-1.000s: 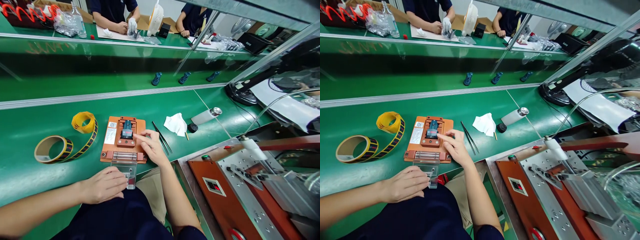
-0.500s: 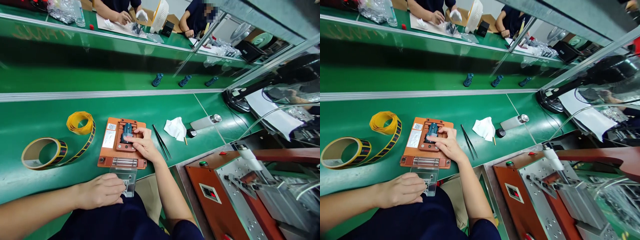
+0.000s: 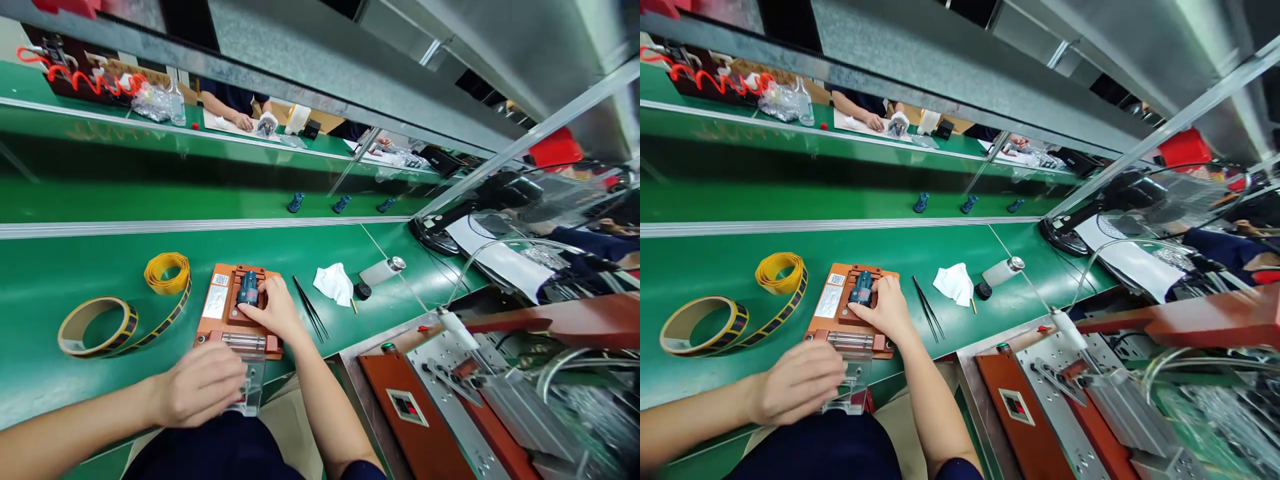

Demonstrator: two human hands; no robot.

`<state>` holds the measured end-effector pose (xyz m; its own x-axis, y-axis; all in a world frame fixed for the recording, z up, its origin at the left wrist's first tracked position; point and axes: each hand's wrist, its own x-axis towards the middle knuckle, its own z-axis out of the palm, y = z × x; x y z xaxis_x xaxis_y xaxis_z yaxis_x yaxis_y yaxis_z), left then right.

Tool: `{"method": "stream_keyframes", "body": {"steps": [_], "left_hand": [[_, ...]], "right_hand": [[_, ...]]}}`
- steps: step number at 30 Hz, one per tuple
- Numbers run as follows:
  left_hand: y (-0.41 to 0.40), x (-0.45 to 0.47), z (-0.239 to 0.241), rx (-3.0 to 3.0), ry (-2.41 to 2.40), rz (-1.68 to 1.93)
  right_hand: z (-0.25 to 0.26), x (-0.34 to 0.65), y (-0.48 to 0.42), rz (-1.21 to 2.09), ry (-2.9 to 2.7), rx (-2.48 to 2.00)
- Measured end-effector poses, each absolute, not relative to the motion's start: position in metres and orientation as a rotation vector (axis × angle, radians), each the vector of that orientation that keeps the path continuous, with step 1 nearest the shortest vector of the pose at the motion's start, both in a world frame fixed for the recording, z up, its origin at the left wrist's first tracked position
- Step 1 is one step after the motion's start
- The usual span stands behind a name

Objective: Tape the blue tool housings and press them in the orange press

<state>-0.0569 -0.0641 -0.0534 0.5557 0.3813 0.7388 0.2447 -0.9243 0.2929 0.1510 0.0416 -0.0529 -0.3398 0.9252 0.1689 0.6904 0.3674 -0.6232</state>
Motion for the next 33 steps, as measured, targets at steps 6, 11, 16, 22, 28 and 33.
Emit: {"method": "stream_keyframes", "body": {"steps": [6, 11, 16, 22, 28, 33], "left_hand": [[0.01, -0.041, -0.003, 1.622, 1.2, 1.386], [0.033, -0.01, 0.015, 1.004, 0.796, 1.131], [0.023, 0.015, 0.019, 0.983, 0.733, 1.21], [0.022, 0.017, 0.017, 0.988, 0.719, 1.204], [0.024, 0.012, 0.017, 1.019, 0.714, 1.202], [0.024, 0.014, 0.015, 1.207, 0.905, 1.32]], "right_hand": [[-0.008, 0.16, 0.013, 0.676, -2.006, -1.225], [0.01, 0.177, -0.008, 0.919, -1.683, -1.114], [0.003, 0.176, -0.014, 1.422, -1.249, -1.037], [0.001, 0.159, -0.015, 1.544, -0.872, -0.958], [-0.001, 0.153, -0.013, 1.654, -0.76, -0.856], [-0.001, 0.144, -0.016, 2.07, -0.668, -0.746]]}}
